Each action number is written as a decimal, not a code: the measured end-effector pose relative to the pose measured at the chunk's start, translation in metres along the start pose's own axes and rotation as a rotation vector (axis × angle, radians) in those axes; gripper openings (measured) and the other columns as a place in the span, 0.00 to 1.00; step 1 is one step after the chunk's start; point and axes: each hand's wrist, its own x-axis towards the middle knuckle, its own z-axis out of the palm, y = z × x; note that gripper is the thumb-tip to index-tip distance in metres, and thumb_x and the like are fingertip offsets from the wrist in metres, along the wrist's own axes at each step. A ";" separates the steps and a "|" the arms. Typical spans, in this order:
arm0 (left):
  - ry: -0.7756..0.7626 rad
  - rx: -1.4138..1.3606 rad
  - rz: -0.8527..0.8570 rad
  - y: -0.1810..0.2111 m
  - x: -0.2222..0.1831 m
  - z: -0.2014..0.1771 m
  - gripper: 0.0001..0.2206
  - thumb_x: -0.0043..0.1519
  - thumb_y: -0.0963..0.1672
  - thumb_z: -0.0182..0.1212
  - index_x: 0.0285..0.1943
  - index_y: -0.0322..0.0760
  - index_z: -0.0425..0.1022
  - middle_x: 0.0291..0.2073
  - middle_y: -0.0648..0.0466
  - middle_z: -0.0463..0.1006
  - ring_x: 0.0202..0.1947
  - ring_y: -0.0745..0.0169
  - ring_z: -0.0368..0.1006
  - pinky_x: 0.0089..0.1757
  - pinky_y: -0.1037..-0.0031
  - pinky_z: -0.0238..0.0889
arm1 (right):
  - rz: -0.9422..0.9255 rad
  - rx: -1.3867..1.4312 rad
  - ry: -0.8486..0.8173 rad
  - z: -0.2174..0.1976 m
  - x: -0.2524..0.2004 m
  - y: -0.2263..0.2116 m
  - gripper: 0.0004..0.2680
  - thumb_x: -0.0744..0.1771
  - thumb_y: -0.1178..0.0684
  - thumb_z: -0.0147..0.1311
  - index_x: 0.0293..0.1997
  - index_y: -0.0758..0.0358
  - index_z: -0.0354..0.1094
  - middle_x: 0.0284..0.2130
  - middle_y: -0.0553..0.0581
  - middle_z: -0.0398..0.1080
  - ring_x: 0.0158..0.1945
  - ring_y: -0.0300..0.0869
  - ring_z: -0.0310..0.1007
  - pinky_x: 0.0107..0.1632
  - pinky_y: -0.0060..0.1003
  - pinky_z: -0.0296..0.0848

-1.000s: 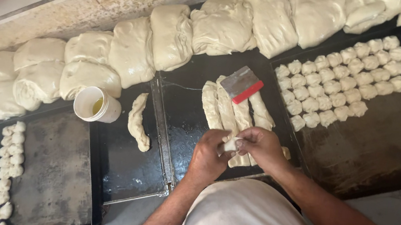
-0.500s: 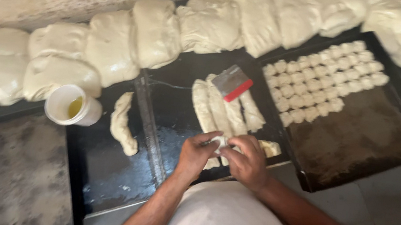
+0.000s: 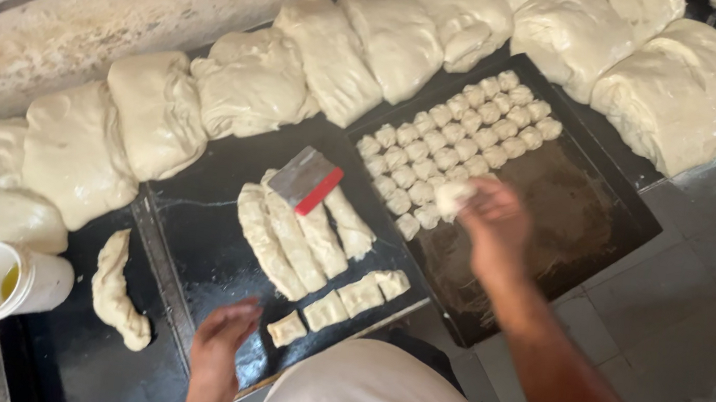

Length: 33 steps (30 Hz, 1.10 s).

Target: The person uses a scraper to cut dough into small pieces, rolls each piece into a ball by hand, and places the balls onto metal trays.

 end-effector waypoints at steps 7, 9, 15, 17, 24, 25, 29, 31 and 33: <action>0.129 0.055 -0.168 -0.035 -0.009 0.002 0.08 0.61 0.40 0.60 0.47 0.28 0.75 0.55 0.45 0.80 0.55 0.53 0.77 0.56 0.63 0.67 | -0.243 0.185 0.340 -0.126 0.131 0.056 0.03 0.68 0.64 0.64 0.44 0.70 0.74 0.41 0.65 0.77 0.40 0.45 0.76 0.42 0.35 0.77; 0.104 0.064 -0.170 -0.042 -0.006 0.006 0.09 0.61 0.40 0.59 0.47 0.29 0.76 0.54 0.45 0.81 0.54 0.52 0.77 0.55 0.62 0.66 | -0.009 -0.093 0.351 -0.135 0.161 0.111 0.03 0.68 0.61 0.61 0.44 0.68 0.75 0.38 0.64 0.76 0.37 0.46 0.74 0.39 0.39 0.72; 0.119 0.559 -0.005 -0.055 0.019 0.005 0.17 0.57 0.43 0.68 0.52 0.27 0.80 0.46 0.41 0.82 0.48 0.51 0.79 0.49 0.65 0.69 | -0.662 -1.014 0.751 -0.160 0.151 0.146 0.05 0.70 0.57 0.61 0.50 0.61 0.77 0.46 0.62 0.74 0.46 0.47 0.76 0.47 0.46 0.76; 0.104 0.838 0.147 -0.054 0.026 0.004 0.20 0.52 0.43 0.71 0.52 0.28 0.79 0.44 0.42 0.83 0.44 0.51 0.80 0.46 0.66 0.72 | -0.491 -0.792 0.643 -0.150 0.118 0.146 0.04 0.74 0.57 0.57 0.49 0.68 0.72 0.43 0.63 0.71 0.43 0.48 0.72 0.47 0.46 0.73; -0.364 1.117 0.060 -0.020 0.022 0.023 0.15 0.50 0.46 0.73 0.39 0.30 0.81 0.39 0.41 0.82 0.43 0.43 0.78 0.46 0.59 0.70 | -0.464 -0.563 -0.064 0.009 -0.074 0.118 0.06 0.68 0.62 0.57 0.49 0.67 0.74 0.46 0.59 0.75 0.45 0.41 0.76 0.44 0.35 0.76; -0.383 1.095 0.051 -0.010 0.022 0.024 0.15 0.51 0.47 0.74 0.38 0.30 0.80 0.37 0.41 0.81 0.41 0.45 0.78 0.45 0.60 0.70 | -0.342 -0.479 -0.149 0.032 -0.087 0.115 0.06 0.67 0.63 0.56 0.48 0.67 0.75 0.45 0.58 0.75 0.43 0.39 0.77 0.40 0.32 0.77; -0.322 0.758 0.060 0.022 0.011 0.008 0.13 0.53 0.43 0.73 0.42 0.31 0.78 0.31 0.47 0.81 0.34 0.57 0.76 0.38 0.67 0.69 | -0.114 -0.438 -0.453 0.091 -0.127 0.102 0.06 0.66 0.62 0.59 0.47 0.67 0.77 0.41 0.56 0.77 0.39 0.39 0.77 0.37 0.31 0.76; -0.417 0.394 0.087 0.030 0.004 0.006 0.13 0.55 0.41 0.71 0.45 0.31 0.75 0.34 0.55 0.79 0.35 0.67 0.74 0.37 0.75 0.69 | 0.072 -0.392 -0.532 0.109 -0.127 0.093 0.07 0.67 0.60 0.59 0.48 0.67 0.78 0.39 0.55 0.79 0.34 0.39 0.77 0.36 0.31 0.77; -0.512 0.159 0.122 0.037 0.003 0.006 0.13 0.57 0.38 0.69 0.50 0.32 0.73 0.35 0.60 0.77 0.36 0.73 0.72 0.37 0.80 0.68 | 0.230 -0.225 -0.613 0.123 -0.129 0.087 0.08 0.67 0.56 0.56 0.48 0.66 0.77 0.40 0.54 0.80 0.38 0.36 0.78 0.37 0.30 0.78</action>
